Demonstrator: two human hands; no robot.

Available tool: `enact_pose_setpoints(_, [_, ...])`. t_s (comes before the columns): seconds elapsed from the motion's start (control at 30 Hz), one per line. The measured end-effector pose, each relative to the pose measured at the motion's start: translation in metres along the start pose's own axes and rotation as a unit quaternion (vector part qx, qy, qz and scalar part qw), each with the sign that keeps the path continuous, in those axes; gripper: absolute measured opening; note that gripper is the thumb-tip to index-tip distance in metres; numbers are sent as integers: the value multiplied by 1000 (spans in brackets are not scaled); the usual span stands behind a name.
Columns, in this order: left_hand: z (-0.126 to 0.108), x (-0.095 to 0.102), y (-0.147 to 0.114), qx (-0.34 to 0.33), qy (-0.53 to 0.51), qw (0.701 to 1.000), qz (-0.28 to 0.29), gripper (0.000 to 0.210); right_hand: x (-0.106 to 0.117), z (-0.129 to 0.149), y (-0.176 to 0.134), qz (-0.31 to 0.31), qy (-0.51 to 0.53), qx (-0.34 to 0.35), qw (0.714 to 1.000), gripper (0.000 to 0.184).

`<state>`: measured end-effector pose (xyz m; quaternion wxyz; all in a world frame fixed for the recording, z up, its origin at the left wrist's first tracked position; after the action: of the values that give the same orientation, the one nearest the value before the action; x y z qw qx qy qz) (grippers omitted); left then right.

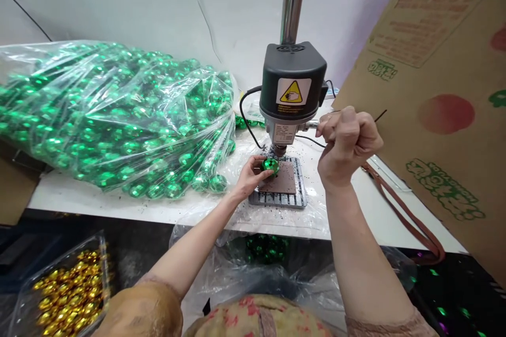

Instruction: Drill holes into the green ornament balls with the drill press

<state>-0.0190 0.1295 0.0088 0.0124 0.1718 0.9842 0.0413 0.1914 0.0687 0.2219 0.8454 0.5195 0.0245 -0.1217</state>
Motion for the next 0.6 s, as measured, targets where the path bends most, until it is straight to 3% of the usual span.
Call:
enact_pose_setpoints(0.33, [-8,-7,5,-23,106,994,9,54,1,-1,-3,7,-23,-14,1000,49])
enact_pose_setpoints(0.6, [-16,-24,2,-68,164,983,55,51,0,-1,-4,8,-15,-19,1000,50])
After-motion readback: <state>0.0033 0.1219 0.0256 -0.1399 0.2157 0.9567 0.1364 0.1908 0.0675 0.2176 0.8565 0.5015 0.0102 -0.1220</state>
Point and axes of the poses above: each hand's wrist, its own y-axis towards the middle knuckle, its own x-axis out of the back of the hand, z = x × y, the point moved 9 cm from there along y, towards the middle knuckle, and after that the axes turned 15 degrees about z, right-handed, at the moved point
